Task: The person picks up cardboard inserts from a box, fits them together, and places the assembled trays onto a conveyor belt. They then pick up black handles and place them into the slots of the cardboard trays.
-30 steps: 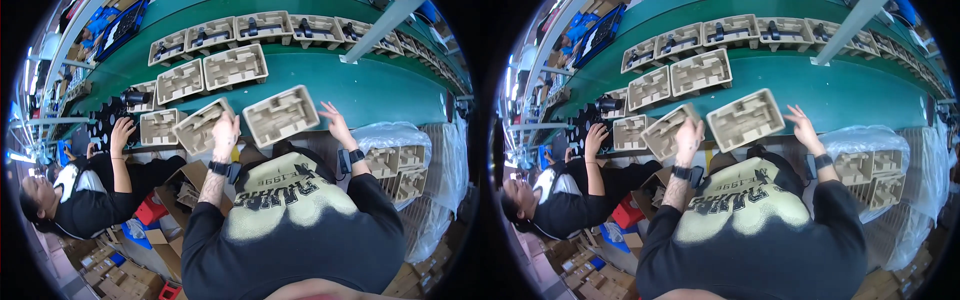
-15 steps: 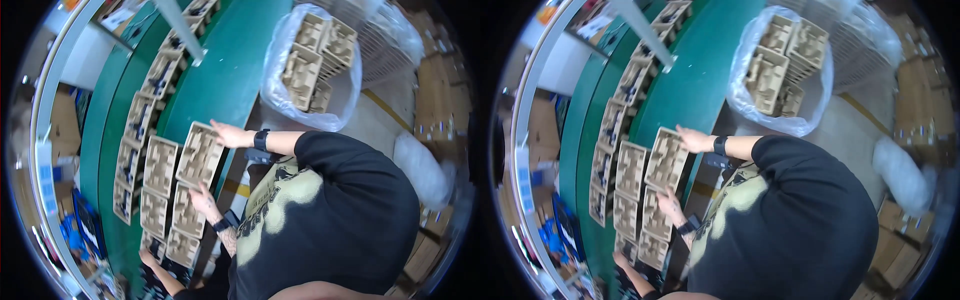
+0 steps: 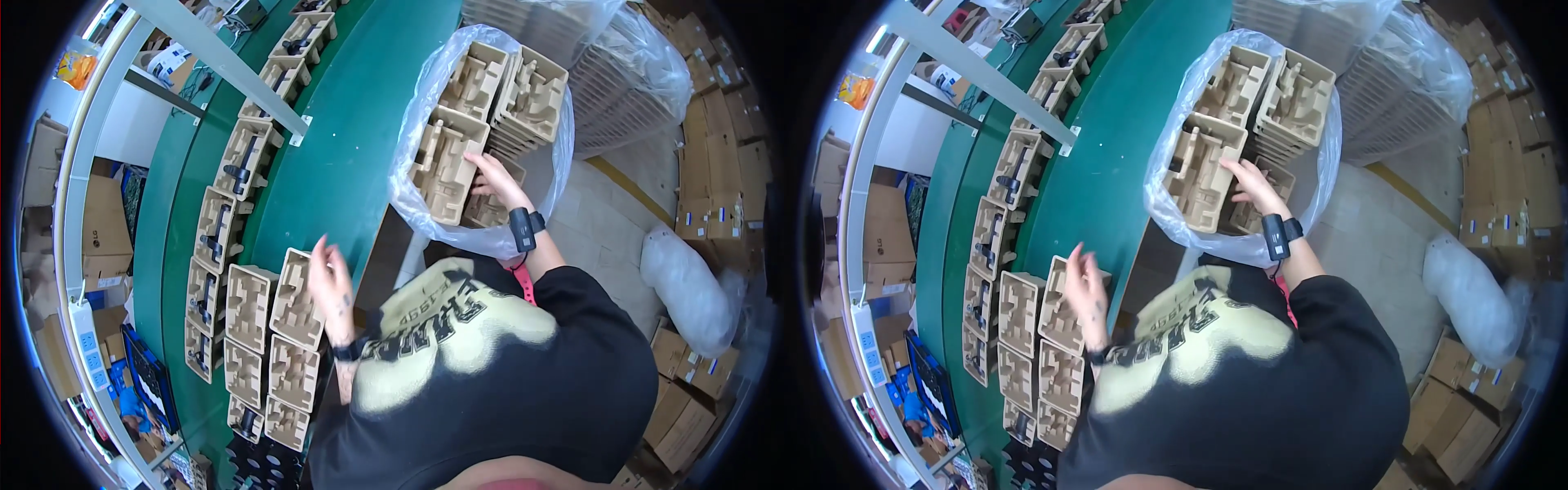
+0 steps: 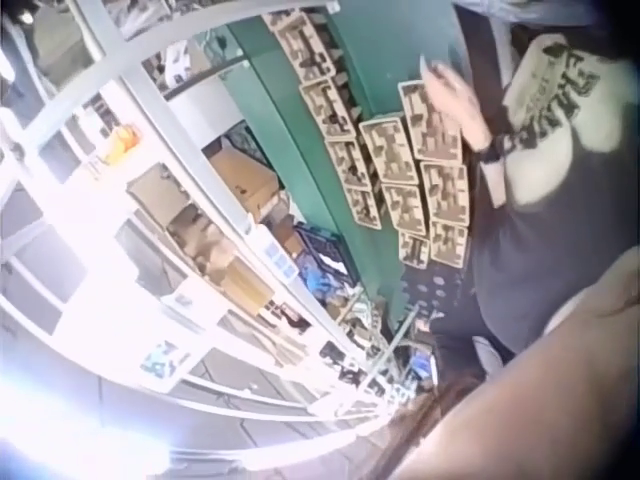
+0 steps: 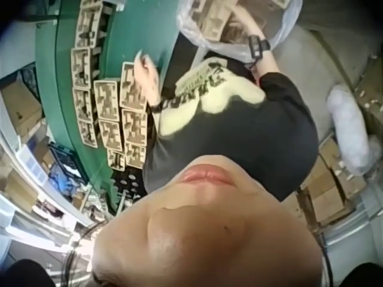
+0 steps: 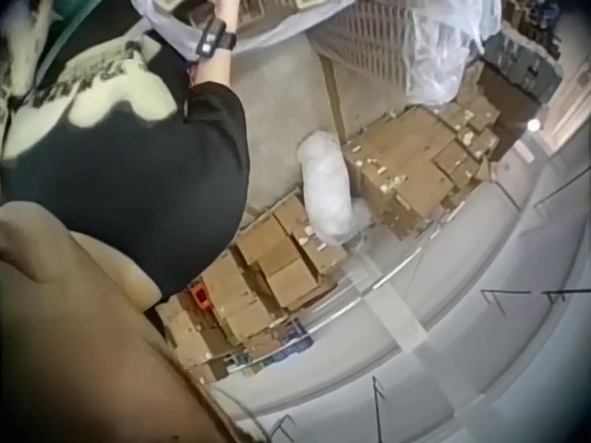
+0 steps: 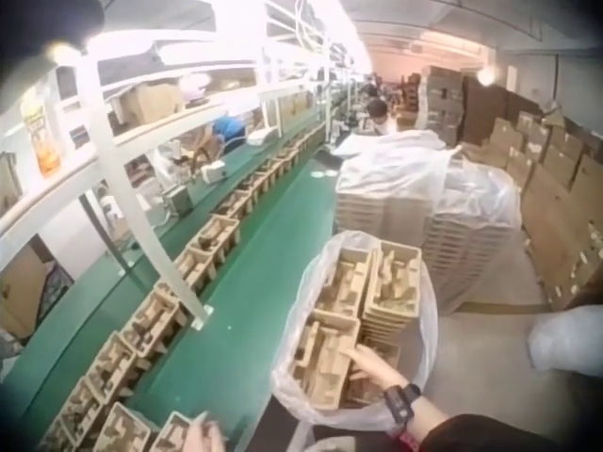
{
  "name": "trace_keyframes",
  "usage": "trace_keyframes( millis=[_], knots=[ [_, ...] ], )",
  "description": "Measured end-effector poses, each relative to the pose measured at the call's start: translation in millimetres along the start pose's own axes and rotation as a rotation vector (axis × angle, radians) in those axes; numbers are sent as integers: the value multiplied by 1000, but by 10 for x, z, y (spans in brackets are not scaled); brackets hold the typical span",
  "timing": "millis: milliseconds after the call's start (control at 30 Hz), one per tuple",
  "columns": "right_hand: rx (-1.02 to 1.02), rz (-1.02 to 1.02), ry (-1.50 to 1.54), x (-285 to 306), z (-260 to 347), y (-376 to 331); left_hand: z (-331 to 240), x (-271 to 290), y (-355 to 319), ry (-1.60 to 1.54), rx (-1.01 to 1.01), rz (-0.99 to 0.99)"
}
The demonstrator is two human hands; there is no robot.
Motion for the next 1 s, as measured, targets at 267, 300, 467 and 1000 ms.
trace_keyframes(
  millis=[267,300,467,1000],
  knots=[
    [470,68,15,91,207,603,-967,-1361,598,61,-905,583],
    [464,83,9,81,179,607,-928,-1427,616,153,-973,641],
    [633,-322,-114,236,268,297,-1023,-1208,663,88,-969,512],
    [729,-108,-1001,193,943,270,-185,-1259,454,309,-24,372]
  ],
)
Point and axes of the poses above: each hand's wrist, its own y-axis towards the middle knuckle, its own x-axis out of the back of the hand, z = x × y, the point moved 4 cm from there along y, towards the middle knuckle, and after that the axes turned 4 degrees about y, right-handed, at the moved point
